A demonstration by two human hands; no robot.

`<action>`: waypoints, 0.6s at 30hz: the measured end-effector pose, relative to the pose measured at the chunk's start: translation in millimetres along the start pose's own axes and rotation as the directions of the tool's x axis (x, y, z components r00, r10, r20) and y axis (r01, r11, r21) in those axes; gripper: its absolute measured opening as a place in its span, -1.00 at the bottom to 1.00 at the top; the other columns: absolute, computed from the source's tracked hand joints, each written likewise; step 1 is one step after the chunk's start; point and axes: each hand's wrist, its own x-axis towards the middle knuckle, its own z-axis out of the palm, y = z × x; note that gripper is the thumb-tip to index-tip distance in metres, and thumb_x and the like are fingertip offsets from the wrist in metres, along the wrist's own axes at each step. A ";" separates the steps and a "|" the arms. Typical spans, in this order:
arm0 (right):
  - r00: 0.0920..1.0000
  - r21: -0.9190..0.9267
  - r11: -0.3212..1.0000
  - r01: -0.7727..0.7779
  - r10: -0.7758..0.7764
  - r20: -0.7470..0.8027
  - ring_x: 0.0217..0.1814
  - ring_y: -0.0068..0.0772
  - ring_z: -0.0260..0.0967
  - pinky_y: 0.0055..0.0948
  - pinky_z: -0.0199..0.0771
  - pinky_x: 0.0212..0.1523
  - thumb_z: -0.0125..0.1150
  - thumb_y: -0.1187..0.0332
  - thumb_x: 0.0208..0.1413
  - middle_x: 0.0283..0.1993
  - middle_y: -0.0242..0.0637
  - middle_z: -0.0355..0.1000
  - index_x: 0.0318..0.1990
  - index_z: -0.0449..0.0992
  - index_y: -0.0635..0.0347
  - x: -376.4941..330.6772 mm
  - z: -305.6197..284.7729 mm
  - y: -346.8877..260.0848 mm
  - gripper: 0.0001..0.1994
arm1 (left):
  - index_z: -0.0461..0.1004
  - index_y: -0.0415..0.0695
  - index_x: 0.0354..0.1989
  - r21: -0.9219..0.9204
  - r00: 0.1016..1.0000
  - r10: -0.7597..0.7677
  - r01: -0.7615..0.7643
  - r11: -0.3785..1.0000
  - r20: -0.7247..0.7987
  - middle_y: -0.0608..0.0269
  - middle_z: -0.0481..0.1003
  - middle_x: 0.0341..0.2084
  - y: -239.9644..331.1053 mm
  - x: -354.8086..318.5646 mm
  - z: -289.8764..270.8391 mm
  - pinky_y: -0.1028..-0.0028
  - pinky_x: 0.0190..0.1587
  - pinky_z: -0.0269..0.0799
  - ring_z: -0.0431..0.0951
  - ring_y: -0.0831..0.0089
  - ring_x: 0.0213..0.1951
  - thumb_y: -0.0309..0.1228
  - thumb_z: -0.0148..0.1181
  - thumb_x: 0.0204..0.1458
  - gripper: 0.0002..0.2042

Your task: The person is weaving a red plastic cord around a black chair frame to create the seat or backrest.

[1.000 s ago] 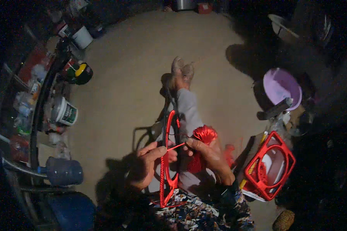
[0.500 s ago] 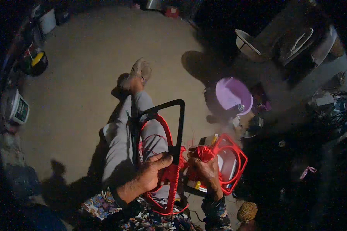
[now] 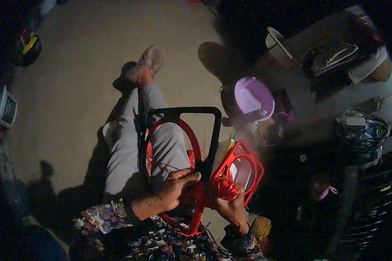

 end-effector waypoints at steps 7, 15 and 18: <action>0.954 -0.271 0.917 0.293 -0.261 0.149 -0.48 -0.23 0.33 -0.34 0.29 -0.41 0.25 0.37 -0.23 -0.52 -0.23 0.32 -0.41 0.37 0.23 9.0 -5.0 -45.5 -0.78 | 0.42 -0.15 -0.26 0.306 0.922 0.250 -0.339 0.889 0.296 0.27 0.50 -0.48 17.9 -9.8 -14.8 0.50 -0.44 0.51 0.53 0.49 -0.48 -0.30 0.16 0.03 -0.79; 0.927 -0.272 0.889 0.369 -0.330 0.179 -0.59 -0.27 0.39 -0.43 0.32 -0.52 0.27 0.38 -0.38 -0.62 -0.25 0.36 -0.49 0.42 0.22 14.5 -3.6 -32.1 -0.78 | 0.41 -0.22 -0.21 0.268 0.917 0.346 -0.390 0.881 0.198 0.22 0.50 -0.42 8.9 -17.8 -11.2 0.49 -0.30 0.52 0.54 0.46 -0.38 -0.32 0.16 0.03 -0.75; 0.906 -0.359 0.833 0.422 -0.400 0.136 -0.59 -0.24 0.37 -0.45 0.30 -0.55 0.27 0.40 -0.37 -0.62 -0.25 0.35 -0.51 0.43 0.22 6.2 -0.8 -26.8 -0.80 | 0.44 -0.24 -0.24 0.511 0.676 0.551 -0.734 0.447 0.490 0.25 0.50 -0.45 14.6 -10.9 -18.4 0.51 -0.29 0.48 0.52 0.52 -0.37 -0.29 0.13 0.05 -0.75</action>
